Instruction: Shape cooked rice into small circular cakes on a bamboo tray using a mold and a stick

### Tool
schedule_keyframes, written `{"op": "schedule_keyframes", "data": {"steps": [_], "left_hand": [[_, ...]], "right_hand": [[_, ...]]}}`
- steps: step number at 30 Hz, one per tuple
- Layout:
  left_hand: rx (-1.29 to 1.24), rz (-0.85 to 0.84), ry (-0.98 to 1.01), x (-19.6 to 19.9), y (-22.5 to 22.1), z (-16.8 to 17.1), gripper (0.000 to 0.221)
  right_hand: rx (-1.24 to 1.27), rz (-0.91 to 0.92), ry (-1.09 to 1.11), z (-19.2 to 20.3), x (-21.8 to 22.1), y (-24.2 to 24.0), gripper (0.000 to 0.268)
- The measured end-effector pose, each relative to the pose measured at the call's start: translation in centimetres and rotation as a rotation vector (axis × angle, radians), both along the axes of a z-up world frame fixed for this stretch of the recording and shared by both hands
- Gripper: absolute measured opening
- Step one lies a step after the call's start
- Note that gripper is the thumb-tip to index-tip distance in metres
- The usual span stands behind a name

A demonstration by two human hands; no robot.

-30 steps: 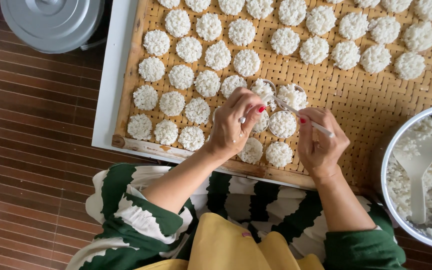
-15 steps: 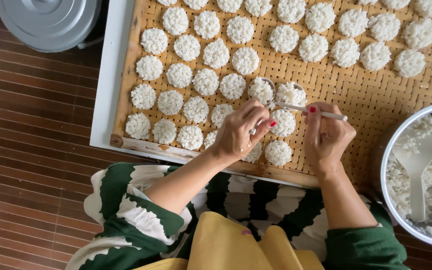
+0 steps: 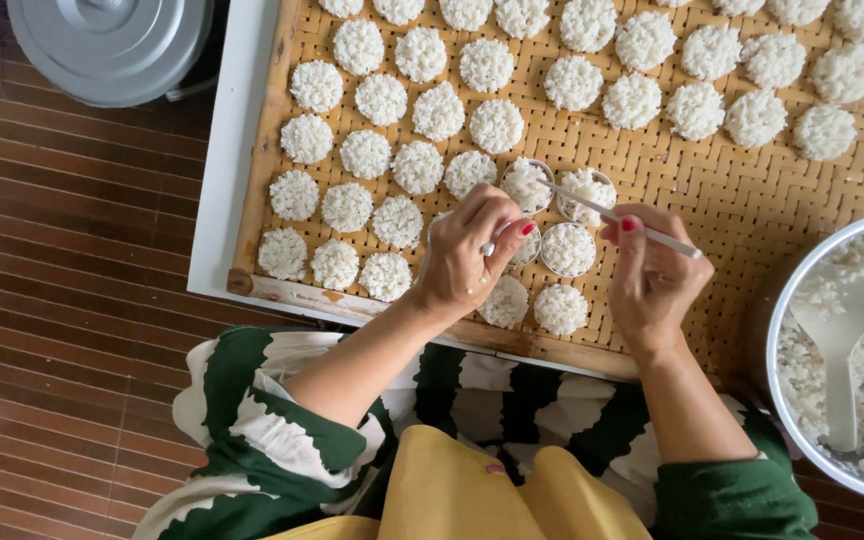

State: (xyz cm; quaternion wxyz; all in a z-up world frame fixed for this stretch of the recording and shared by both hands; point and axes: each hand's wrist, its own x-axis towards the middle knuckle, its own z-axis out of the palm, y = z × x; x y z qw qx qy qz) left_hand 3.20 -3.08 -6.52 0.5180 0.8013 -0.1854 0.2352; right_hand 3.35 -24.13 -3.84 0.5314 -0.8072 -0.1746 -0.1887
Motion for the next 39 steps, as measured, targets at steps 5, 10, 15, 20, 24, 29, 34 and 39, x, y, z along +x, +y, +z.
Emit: {"op": "schedule_keyframes", "data": {"steps": [5, 10, 15, 20, 24, 29, 34, 39], "left_hand": [[-0.023, 0.060, -0.026, 0.0, 0.7, 1.9, 0.023], [-0.020, 0.080, -0.018, 0.4, 1.1, 0.9, 0.023], [-0.117, 0.112, 0.018, 0.3, 1.7, 2.2, 0.024], [-0.089, 0.118, 0.021, 0.7, 2.0, 1.2, 0.022], [-0.098, 0.113, 0.026, 0.6, 1.9, 1.3, 0.021], [-0.097, 0.091, 0.009, 0.5, 2.0, 1.3, 0.020], [-0.024, 0.154, 0.004, 0.1, 2.1, 2.4, 0.014], [-0.038, 0.117, -0.008, 0.5, 2.8, 1.1, 0.020]], "right_hand": [[0.068, -0.026, 0.074, -0.2, 0.2, -0.6, 0.027], [0.088, -0.009, 0.131, -0.9, 0.2, -0.2, 0.026], [0.121, 0.012, 0.096, -0.7, 0.6, 0.6, 0.026], [0.077, -0.015, 0.124, -1.6, 0.8, 0.8, 0.027], [0.079, -0.025, 0.082, -0.8, 0.8, 1.1, 0.028], [0.082, -0.002, 0.110, -1.5, 1.0, 1.3, 0.027], [0.153, 0.004, 0.121, -0.6, 1.0, 1.5, 0.016], [0.031, 0.016, 0.074, -1.5, 1.4, 1.9, 0.025]]}}
